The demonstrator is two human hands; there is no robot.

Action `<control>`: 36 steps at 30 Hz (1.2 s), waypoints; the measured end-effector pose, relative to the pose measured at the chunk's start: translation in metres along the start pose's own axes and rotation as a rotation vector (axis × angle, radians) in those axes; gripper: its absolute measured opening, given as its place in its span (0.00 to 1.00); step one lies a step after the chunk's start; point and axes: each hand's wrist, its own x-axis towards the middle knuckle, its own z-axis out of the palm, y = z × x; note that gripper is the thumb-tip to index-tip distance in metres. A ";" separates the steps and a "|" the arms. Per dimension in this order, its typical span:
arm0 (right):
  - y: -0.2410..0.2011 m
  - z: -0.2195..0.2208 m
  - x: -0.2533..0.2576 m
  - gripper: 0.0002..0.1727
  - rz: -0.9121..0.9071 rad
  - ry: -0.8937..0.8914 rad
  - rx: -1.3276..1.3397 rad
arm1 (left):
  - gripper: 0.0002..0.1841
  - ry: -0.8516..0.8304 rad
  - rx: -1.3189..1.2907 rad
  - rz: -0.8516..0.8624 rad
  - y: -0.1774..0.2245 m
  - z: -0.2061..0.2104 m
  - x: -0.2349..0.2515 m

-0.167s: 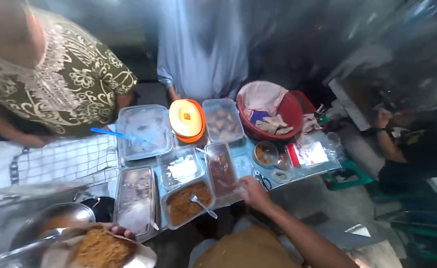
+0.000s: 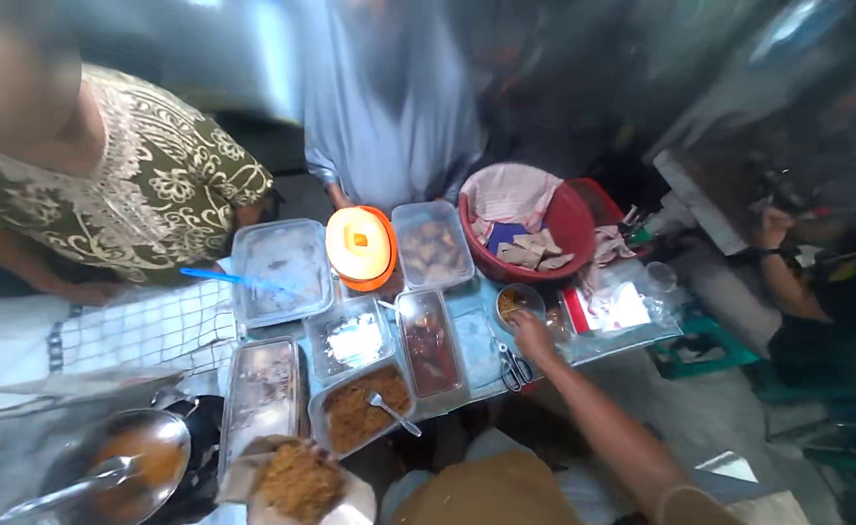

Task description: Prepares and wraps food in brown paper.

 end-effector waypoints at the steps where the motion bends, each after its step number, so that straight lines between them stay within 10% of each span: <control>1: 0.007 -0.003 0.018 0.19 -0.006 -0.040 -0.030 | 0.25 0.124 0.086 0.120 -0.024 -0.006 -0.003; 2: 0.013 -0.003 0.034 0.19 -0.023 -0.081 -0.071 | 0.28 0.088 0.183 0.181 -0.040 -0.033 -0.008; 3: 0.019 0.000 0.046 0.20 -0.046 -0.107 -0.114 | 0.33 -0.346 0.286 0.179 -0.043 -0.097 -0.006; 7: 0.033 0.008 0.072 0.19 -0.094 -0.155 -0.186 | 0.30 0.382 0.545 0.265 -0.099 0.000 -0.027; 16: 0.063 -0.014 0.064 0.20 -0.110 -0.021 0.061 | 0.25 0.915 0.977 0.496 -0.169 0.045 -0.045; 23: 0.079 -0.024 0.053 0.21 -0.131 0.135 0.027 | 0.32 0.786 0.526 0.549 -0.200 0.018 -0.057; 36: 0.071 -0.031 0.064 0.19 0.027 -0.051 -0.156 | 0.34 0.629 0.476 0.569 -0.225 -0.010 -0.090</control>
